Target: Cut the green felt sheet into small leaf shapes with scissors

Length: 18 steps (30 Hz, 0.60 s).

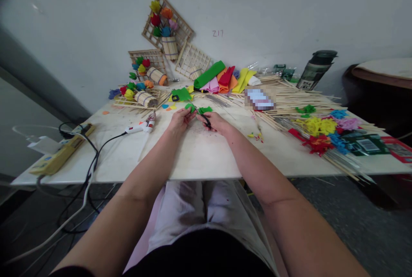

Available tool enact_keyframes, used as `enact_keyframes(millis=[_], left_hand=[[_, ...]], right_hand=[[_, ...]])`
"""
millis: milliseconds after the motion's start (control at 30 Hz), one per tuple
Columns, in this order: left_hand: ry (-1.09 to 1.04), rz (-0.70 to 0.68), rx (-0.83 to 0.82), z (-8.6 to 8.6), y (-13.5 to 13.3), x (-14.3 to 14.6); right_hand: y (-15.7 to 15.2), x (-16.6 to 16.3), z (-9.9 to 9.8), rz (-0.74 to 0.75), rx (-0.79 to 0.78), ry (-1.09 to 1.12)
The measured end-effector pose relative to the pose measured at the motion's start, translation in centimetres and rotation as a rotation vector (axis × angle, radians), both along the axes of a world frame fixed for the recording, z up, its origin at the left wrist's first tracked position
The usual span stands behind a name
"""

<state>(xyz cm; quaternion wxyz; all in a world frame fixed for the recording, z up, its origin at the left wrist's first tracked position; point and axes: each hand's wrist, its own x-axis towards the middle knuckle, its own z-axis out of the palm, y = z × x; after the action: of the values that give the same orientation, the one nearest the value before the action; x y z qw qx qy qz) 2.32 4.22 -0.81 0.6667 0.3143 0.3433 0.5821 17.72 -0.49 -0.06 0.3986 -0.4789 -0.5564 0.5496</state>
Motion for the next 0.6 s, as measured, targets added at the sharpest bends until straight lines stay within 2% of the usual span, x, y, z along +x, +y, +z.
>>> enact_keyframes(millis=[300,600], left_hand=[[-0.005,-0.008,0.004,-0.03,0.02,-0.07],[-0.016,-0.007,-0.01,-0.16,0.24,-0.17]], right_hand=[[-0.59,-0.32,1.06,-0.072,-0.086,0.022],[-0.35,-0.4,0.81,-0.082,-0.088,0.051]])
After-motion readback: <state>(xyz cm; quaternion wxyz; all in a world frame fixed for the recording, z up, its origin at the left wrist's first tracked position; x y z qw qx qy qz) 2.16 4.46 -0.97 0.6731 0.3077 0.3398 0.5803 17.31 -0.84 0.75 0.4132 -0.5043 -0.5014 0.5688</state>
